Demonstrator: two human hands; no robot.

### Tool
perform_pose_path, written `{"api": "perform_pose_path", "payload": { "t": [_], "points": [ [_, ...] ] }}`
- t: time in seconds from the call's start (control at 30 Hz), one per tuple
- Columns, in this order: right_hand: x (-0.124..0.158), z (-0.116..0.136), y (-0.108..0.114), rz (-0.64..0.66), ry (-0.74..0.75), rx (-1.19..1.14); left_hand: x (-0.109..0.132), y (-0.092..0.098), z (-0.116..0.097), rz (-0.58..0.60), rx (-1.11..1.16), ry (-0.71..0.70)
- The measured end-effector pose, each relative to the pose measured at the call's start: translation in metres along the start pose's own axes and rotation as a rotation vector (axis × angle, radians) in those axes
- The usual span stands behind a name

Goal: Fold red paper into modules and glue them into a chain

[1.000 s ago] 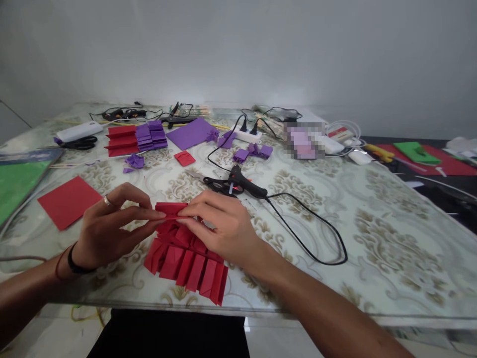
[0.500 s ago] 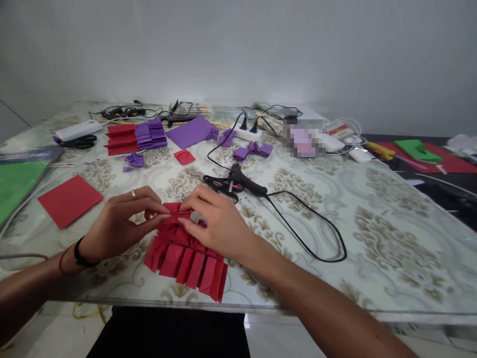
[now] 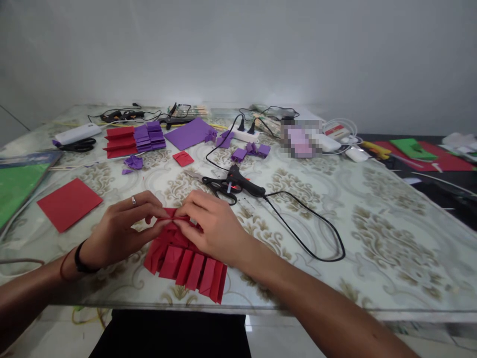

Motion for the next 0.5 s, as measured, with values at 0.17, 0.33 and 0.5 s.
{"api": "perform_pose_path", "payload": {
  "t": [0.17, 0.33, 0.5],
  "points": [
    [-0.0009, -0.0015, 0.0016, -0.021, 0.007, 0.016, 0.0013, -0.0025, 0.0025, -0.018, 0.041, 0.018],
    [-0.0011, -0.0026, 0.0047, -0.074, 0.032, 0.052, 0.0017, -0.0002, 0.0025, -0.069, 0.047, 0.046],
    [-0.0022, -0.0009, 0.0061, -0.109, 0.055, 0.047, 0.0027, 0.0026, 0.0017, -0.096, 0.045, 0.035]
  ]
}}
Point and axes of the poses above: each hand's wrist, its own x-axis away from the middle knuckle, its own y-axis out of the back of the hand, z = x × y, the point moved 1 cm from there along -x, towards the middle knuckle, and after that the axes turned 15 degrees about -z, right-handed, at the moved point
